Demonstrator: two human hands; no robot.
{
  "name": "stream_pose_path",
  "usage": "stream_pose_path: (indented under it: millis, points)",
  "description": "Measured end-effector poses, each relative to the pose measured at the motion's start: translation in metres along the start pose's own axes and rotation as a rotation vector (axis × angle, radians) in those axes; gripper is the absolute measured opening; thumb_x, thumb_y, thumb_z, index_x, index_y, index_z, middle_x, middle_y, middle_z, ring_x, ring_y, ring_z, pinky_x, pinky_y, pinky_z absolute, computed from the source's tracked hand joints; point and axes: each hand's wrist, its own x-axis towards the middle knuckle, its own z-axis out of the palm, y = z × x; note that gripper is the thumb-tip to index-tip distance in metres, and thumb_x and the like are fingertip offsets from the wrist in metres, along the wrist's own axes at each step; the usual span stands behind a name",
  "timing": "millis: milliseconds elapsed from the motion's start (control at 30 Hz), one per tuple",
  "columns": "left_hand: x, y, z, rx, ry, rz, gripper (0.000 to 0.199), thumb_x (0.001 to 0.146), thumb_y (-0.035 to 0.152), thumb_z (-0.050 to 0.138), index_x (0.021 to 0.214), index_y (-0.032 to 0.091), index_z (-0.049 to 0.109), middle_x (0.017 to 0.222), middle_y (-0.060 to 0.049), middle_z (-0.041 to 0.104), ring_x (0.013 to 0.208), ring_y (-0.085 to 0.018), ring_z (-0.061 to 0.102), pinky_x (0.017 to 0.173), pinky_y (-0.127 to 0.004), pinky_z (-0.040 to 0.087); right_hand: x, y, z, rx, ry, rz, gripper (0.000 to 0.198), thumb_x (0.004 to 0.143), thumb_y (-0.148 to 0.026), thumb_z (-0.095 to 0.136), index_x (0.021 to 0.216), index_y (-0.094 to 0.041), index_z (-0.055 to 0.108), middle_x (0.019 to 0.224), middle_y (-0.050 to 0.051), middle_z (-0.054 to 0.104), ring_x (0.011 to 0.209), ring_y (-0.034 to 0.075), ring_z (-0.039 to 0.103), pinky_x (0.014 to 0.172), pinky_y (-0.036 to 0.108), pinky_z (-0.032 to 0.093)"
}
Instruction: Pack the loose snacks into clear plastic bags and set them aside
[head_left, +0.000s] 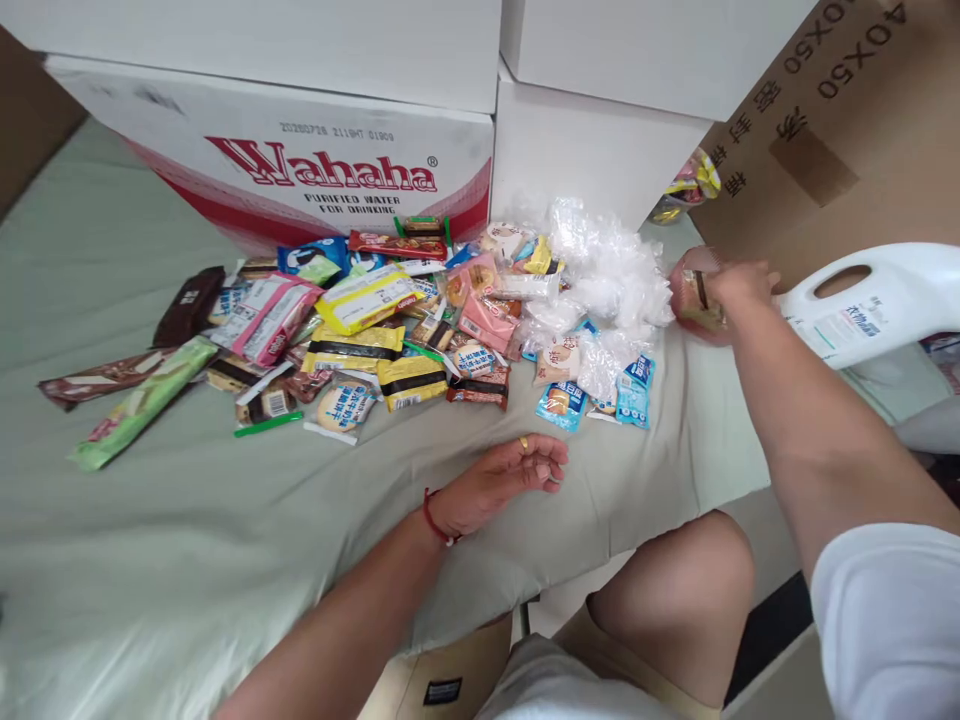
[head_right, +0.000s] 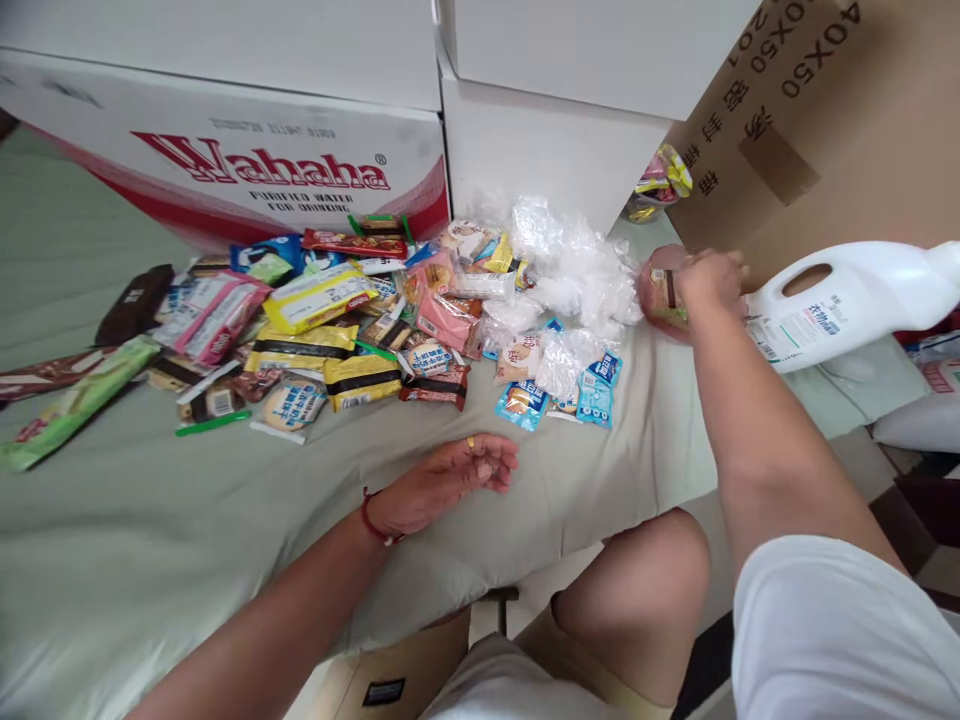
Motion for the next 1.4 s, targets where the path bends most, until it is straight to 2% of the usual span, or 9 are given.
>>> stream_pose_path:
  millis: [100,233,300,667,867,967,1100,1267,1400]
  points:
    - [0.0,0.001,-0.002,0.015,-0.006,-0.094,0.044,0.092,0.053,0.074,0.116,0.016,0.074,0.08,-0.005,0.071,0.065,-0.011,0.059,0.064,-0.026,0.045,-0.015,-0.016,-0.02,0.047,0.042,0.019,0.038,0.1,-0.031,0.049,0.093,-0.003,0.075,0.119,0.027,0.07,0.106,0.017,0.066,0.086,0.041,0.042]
    - [0.0,0.004,-0.004,-0.053,0.003,-0.095,0.043,0.09,0.049,0.076,0.116,0.016,0.071,0.072,-0.003,0.07,0.052,-0.007,0.045,0.055,-0.024,0.031,-0.079,-0.057,-0.046,0.275,-0.367,-0.383,0.025,0.096,-0.028,0.06,0.105,-0.013,0.078,0.095,0.009,0.078,0.086,0.016,0.068,0.079,0.032,0.046]
    - [0.001,0.005,-0.004,-0.115,-0.024,-0.052,0.039,0.084,0.042,0.083,0.111,0.016,0.071,0.082,-0.006,0.073,0.056,-0.007,0.048,0.059,-0.024,0.034,-0.113,-0.075,-0.051,0.287,-0.484,-0.434,0.02,0.094,-0.029,0.063,0.1,-0.017,0.079,0.089,0.005,0.076,0.079,0.018,0.066,0.076,0.032,0.047]
    - [0.006,0.005,-0.006,-0.032,-0.058,0.013,0.04,0.066,0.023,0.089,0.101,0.015,0.07,0.089,-0.005,0.071,0.067,-0.01,0.057,0.064,-0.025,0.038,-0.176,-0.175,-0.013,-0.079,-0.549,-0.963,0.033,0.096,-0.014,0.054,0.123,-0.021,0.071,0.13,0.014,0.062,0.12,0.031,0.049,0.09,0.04,0.042]
    - [0.004,0.005,-0.008,-0.05,-0.055,0.051,0.043,0.067,0.029,0.094,0.102,0.016,0.071,0.092,-0.005,0.07,0.073,-0.011,0.059,0.069,-0.026,0.042,-0.146,-0.17,-0.013,0.137,-0.369,-0.624,0.012,0.09,-0.027,0.067,0.089,-0.018,0.075,0.109,0.013,0.067,0.109,0.03,0.054,0.091,0.041,0.045]
    - [0.006,0.005,-0.01,-0.102,-0.05,0.06,0.046,0.065,0.032,0.096,0.101,0.016,0.072,0.092,-0.005,0.07,0.072,-0.01,0.058,0.068,-0.026,0.042,-0.126,-0.154,-0.03,0.531,-0.356,-0.303,0.014,0.082,-0.034,0.075,0.084,-0.02,0.074,0.086,0.005,0.066,0.079,0.02,0.056,0.074,0.034,0.046]
    - [0.007,0.006,-0.01,-0.137,-0.022,0.067,0.044,0.067,0.035,0.095,0.1,0.016,0.073,0.091,-0.005,0.07,0.072,-0.01,0.059,0.067,-0.024,0.043,-0.12,-0.143,-0.052,0.751,-0.411,0.129,0.022,0.076,-0.036,0.08,0.07,-0.019,0.067,0.065,-0.001,0.058,0.053,0.009,0.036,0.05,0.024,0.028]
    - [0.003,0.012,-0.008,-0.188,0.086,0.125,0.049,0.076,0.053,0.088,0.104,0.017,0.071,0.092,-0.005,0.071,0.067,-0.009,0.06,0.058,-0.021,0.042,-0.163,-0.15,-0.078,1.213,-0.627,0.262,0.039,0.062,-0.04,0.093,0.076,-0.021,0.062,0.075,-0.003,0.062,0.052,0.005,0.033,0.046,0.019,0.023]
    - [0.002,0.019,-0.011,-0.289,0.16,0.171,0.068,0.074,0.072,0.081,0.116,0.022,0.066,0.107,-0.009,0.075,0.067,-0.012,0.065,0.044,-0.018,0.031,-0.231,-0.154,-0.079,1.302,-0.808,0.282,0.047,0.06,-0.05,0.096,0.075,-0.022,0.062,0.061,-0.006,0.05,0.051,0.006,0.036,0.047,0.019,0.026]
